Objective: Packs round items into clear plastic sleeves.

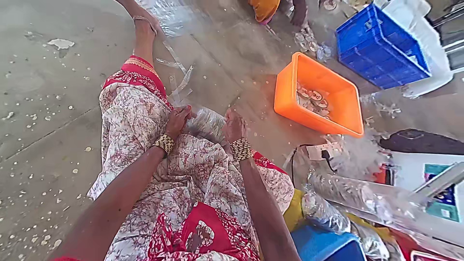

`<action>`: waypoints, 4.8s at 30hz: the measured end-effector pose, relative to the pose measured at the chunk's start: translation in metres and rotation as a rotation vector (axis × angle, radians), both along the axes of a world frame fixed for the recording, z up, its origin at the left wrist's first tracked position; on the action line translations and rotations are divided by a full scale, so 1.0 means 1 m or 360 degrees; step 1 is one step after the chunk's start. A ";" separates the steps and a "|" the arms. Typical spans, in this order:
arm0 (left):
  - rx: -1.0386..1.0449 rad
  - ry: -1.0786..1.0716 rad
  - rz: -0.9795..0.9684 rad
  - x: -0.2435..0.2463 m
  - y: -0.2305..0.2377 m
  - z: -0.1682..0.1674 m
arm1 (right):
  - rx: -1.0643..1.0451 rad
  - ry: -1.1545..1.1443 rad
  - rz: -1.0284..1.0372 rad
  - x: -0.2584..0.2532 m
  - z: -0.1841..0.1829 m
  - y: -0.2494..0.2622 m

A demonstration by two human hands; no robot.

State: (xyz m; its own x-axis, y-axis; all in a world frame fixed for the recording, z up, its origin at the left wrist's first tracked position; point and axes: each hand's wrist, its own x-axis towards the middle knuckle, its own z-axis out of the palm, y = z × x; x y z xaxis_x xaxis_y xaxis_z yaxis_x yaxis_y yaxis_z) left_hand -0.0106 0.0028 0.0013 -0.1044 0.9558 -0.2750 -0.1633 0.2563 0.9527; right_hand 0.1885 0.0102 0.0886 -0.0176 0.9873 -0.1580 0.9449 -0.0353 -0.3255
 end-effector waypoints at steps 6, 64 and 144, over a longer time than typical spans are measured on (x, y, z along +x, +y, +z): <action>-0.0063 0.0004 -0.0009 -0.001 -0.001 0.002 | 0.0271 0.0119 0.0102 -0.008 0.007 -0.003; -0.0566 0.0345 -0.0173 0.011 0.008 0.035 | -0.0216 0.1368 -0.1688 0.057 -0.053 -0.031; 0.0015 -0.0187 -0.0131 0.061 -0.044 0.008 | 0.0240 0.0060 -0.0145 0.080 0.002 -0.083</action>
State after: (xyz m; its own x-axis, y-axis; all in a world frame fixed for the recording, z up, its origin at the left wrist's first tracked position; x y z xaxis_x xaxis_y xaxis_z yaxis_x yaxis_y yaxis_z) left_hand 0.0508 -0.0411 0.0094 0.0068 0.9624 -0.2715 -0.2525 0.2644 0.9308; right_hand 0.2685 -0.0733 0.0903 0.0700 0.9975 -0.0089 0.9271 -0.0684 -0.3686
